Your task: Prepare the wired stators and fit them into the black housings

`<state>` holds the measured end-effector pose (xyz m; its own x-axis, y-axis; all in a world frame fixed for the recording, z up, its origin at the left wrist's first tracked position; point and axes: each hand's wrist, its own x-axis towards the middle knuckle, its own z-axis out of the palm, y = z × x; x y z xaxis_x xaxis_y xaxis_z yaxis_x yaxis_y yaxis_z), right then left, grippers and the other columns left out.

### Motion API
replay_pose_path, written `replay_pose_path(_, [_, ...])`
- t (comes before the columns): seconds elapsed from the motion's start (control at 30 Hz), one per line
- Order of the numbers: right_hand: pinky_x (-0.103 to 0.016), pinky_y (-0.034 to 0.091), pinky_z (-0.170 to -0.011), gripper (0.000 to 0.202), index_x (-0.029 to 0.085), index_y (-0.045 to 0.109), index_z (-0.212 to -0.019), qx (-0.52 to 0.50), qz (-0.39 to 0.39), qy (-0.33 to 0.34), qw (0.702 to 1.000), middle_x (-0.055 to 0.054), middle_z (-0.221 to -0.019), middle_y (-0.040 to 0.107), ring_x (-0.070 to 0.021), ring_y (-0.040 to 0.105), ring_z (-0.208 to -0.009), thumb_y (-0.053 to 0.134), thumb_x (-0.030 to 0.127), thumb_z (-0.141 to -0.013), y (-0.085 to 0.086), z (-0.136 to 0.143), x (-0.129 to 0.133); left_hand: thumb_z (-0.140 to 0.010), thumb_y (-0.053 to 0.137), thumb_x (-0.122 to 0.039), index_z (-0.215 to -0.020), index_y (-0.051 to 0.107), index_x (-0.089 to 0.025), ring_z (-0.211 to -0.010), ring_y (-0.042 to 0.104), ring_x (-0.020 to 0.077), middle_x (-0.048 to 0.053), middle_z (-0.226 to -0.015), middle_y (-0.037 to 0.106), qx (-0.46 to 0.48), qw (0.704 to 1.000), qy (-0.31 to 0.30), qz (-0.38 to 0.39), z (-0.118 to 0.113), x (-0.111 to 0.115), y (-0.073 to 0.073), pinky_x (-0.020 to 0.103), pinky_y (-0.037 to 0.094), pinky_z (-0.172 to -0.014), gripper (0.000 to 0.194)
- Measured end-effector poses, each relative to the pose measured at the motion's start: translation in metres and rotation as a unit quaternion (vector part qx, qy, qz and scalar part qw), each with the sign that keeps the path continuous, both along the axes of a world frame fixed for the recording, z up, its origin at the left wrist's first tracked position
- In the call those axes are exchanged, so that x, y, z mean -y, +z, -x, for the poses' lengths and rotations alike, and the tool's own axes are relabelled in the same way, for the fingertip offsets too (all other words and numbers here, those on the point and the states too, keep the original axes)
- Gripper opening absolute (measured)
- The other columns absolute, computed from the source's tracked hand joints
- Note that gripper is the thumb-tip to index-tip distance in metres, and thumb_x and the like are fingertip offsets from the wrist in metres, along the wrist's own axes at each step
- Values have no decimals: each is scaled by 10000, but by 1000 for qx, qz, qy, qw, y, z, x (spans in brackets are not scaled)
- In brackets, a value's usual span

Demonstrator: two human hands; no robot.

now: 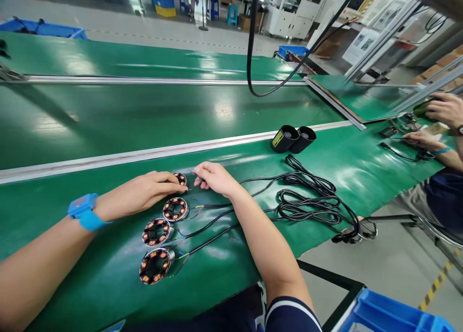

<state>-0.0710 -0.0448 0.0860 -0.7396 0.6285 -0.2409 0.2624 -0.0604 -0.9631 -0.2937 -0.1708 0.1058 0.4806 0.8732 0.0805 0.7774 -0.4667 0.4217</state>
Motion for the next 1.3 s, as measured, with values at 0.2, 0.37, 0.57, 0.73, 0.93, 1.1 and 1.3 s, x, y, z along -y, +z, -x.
replay_pose_path(0.2, [-469,426,-1195,497,243,595,-1378,12,-313,-85,946,-109,-1433,647,-260,594,-1337,640,539,-982,55,-115,-8,-1083,406,-606,-1331,619,-249,-1320,582,287,97,-1388,641,21,991,114,-74,15,24,35,448,470,-1143,484])
replay_pose_path(0.37, [-545,329,-1270,1089,198,325,-1638,309,-366,-110,871,-165,-1670,393,-382,391,-1530,752,709,-777,51,-261,-16,-1040,438,-692,-1525,447,-293,-1539,366,357,82,-1602,483,-39,986,141,-81,11,65,47,568,335,-1252,628])
replay_pose_path(0.57, [-696,361,-1194,1278,201,229,-1678,514,-377,-28,770,-232,-1680,343,-475,298,-1562,776,722,-647,8,-334,-28,-903,537,-846,-1700,0,-281,-1607,172,448,139,-1732,260,-66,993,87,-46,-29,105,16,667,267,-1252,1115])
replay_pose_path(0.73, [-700,408,-1129,1385,212,154,-1698,558,-373,-4,741,-252,-1729,193,-466,257,-1580,811,667,-567,10,-321,-40,-770,550,-966,-1683,-114,-223,-1607,118,479,186,-1713,270,-78,993,83,32,-52,111,-3,760,112,-1247,1351])
replay_pose_path(0.93, [-683,452,-1069,1358,187,118,-1703,542,-386,35,746,-242,-1698,295,-464,350,-1539,774,587,-582,12,-328,-53,-692,506,-1034,-1684,110,-90,-1601,87,509,241,-1702,248,-132,972,194,20,-59,117,-14,729,27,-1272,1426])
replay_pose_path(1.1, [-687,500,-971,1341,175,186,-1690,531,-425,-5,733,-266,-1661,356,-558,499,-1388,757,621,-561,5,-334,-65,-701,480,-1040,-1677,-50,-122,-1608,92,489,234,-1725,162,-121,970,209,-8,-69,123,-15,692,79,-1280,1441])
replay_pose_path(1.3, [-623,468,-1036,1382,103,198,-1680,556,-373,19,742,-266,-1582,471,-534,520,-1357,769,628,-537,12,-323,-79,-754,403,-1030,-1657,-139,-112,-1611,121,460,237,-1721,170,-116,964,226,-84,-93,119,-32,634,87,-1286,1397])
